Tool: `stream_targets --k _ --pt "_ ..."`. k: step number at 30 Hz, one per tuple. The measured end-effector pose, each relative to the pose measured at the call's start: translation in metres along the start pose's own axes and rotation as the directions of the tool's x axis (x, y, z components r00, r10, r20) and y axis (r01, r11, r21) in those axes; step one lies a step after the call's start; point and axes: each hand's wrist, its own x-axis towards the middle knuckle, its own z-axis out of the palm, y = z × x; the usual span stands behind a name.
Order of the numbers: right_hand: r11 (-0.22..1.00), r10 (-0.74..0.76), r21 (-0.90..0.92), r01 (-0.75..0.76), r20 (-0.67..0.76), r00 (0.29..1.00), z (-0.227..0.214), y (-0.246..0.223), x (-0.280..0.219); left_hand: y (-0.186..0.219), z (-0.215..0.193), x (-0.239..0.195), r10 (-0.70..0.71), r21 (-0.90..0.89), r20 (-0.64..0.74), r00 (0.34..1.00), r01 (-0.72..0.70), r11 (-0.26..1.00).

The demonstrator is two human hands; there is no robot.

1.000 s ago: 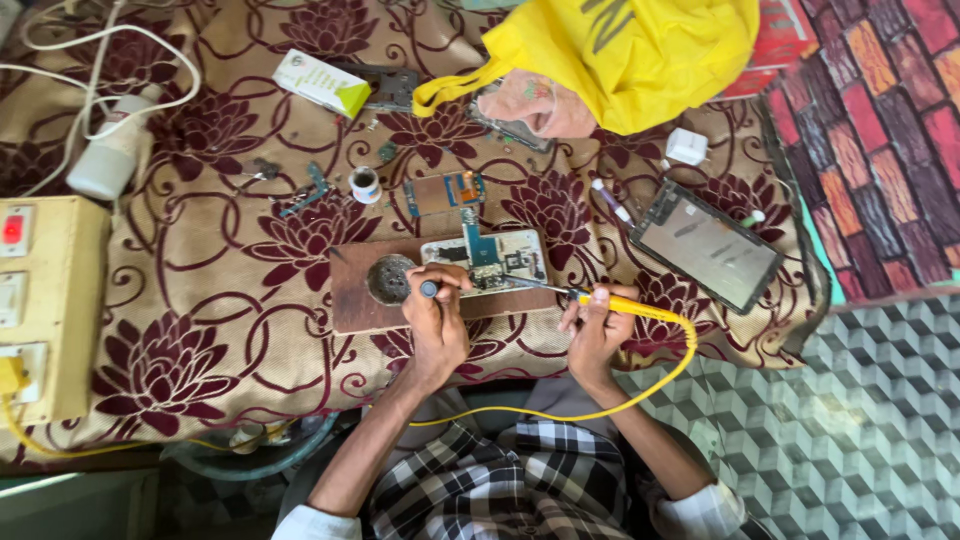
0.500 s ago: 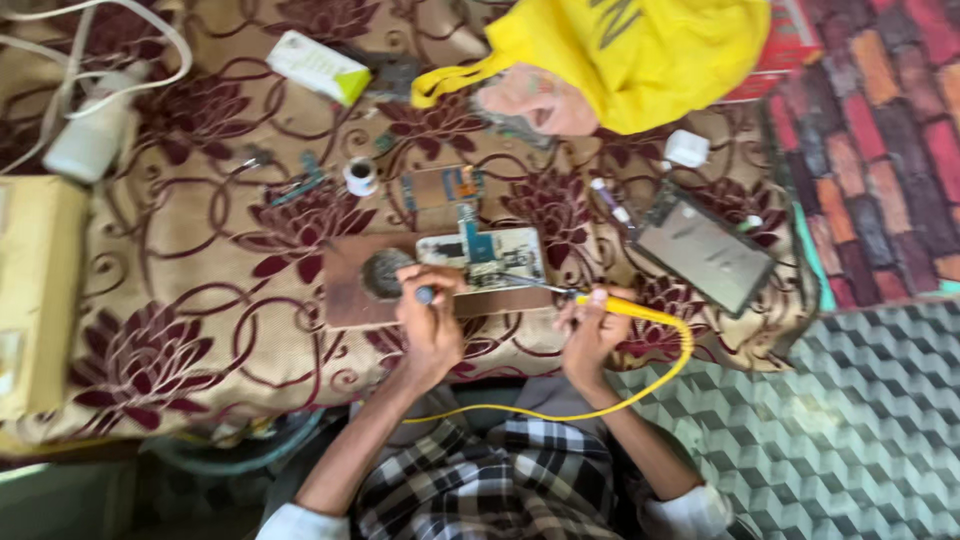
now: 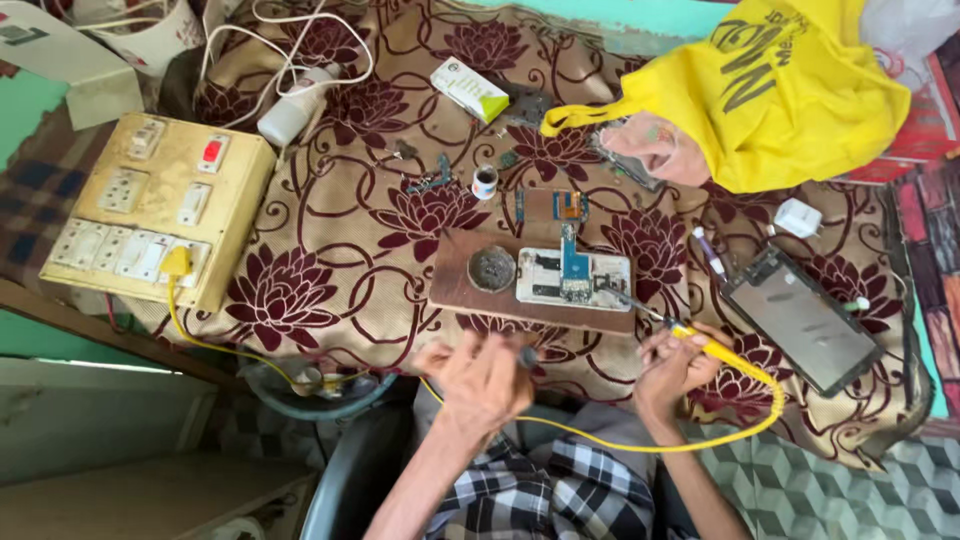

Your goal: The person uses a yellow soldering iron and a small metal tool to work on a disassembled mobile phone circuit board placed on a wooden board. They repeatedly apply heat and manipulate components on the board while seated at a cluttered workbench.

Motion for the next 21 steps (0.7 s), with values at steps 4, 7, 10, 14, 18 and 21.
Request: stream_targets --k 4,7,10,14,18,21 --pt "0.998 0.06 0.0 -0.06 -0.024 0.998 0.005 -0.003 0.005 0.003 -0.021 -0.008 -0.503 -0.291 0.116 0.856 0.514 0.807" --pt "0.995 -0.019 -0.093 0.021 0.024 1.0 0.007 -0.009 0.003 0.0 -0.015 -0.016 -0.772 -0.559 0.428 0.471 0.808 0.184" --pt "0.99 0.027 -0.138 -0.027 -0.002 1.0 0.007 -0.016 -0.008 -0.016 -0.004 -0.019 -0.724 -0.533 0.559 0.405 0.844 0.06" --pt "0.996 -0.065 -0.059 0.066 0.014 0.998 0.012 -0.029 -0.031 -0.025 0.009 0.001 -0.706 -0.039 0.428 0.564 0.792 0.609" --pt "0.992 0.06 0.122 -0.044 -0.132 0.989 0.015 -0.04 -0.035 -0.028 0.031 0.022 -0.71 0.44 0.581 0.397 0.581 0.685" --pt "1.0 0.005 -0.004 -0.006 -0.246 0.969 0.02 -0.053 -0.03 -0.029 0.041 0.028 -0.667 0.451 0.458 0.588 0.493 0.744"
